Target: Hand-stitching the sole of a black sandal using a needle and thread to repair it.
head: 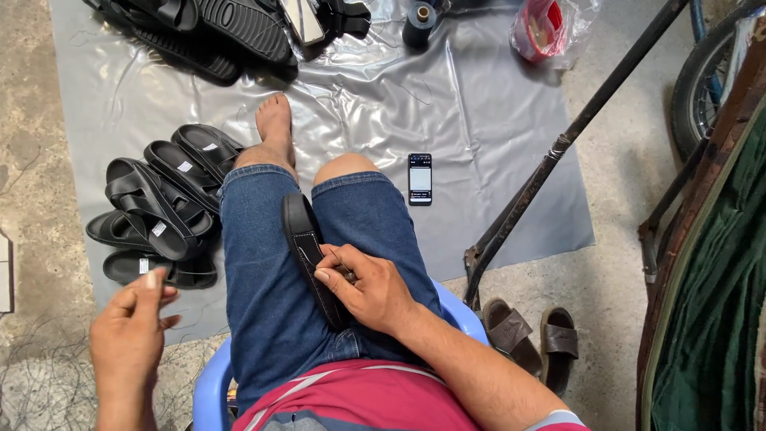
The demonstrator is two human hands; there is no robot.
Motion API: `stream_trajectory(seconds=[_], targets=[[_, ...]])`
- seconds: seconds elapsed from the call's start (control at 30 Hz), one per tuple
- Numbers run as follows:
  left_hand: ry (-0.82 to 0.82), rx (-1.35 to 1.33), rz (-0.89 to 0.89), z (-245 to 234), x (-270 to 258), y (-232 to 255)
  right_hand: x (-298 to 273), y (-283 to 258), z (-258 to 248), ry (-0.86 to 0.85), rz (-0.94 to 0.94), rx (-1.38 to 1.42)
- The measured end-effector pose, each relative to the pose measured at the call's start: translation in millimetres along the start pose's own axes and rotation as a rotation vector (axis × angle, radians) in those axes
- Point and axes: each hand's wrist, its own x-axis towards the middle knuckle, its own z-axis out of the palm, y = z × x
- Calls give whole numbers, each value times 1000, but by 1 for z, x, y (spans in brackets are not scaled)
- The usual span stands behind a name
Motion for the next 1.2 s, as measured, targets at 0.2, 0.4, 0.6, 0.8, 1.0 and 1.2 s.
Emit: stream_trajectory(seconds=[0.2,0.4,0.6,0.8,1.0,1.2], targets=[[-147,461,129,12,-13,39,2,1,-1,-17,15,12],[-431,323,898,51,-15,35,3,2,-3,-21,-14,10],[-568,231,875,71,-27,39,-4,-12,-32,-93,49,21],[-393,183,923,73,-20,35,-9,-24,-85,-178,168,-272],[-489,-62,819,78,-13,31,14,-33,-98,-251,172,-557],[-547,-116,678,79,-13,34,40,-43,-76,-388,-253,-659]])
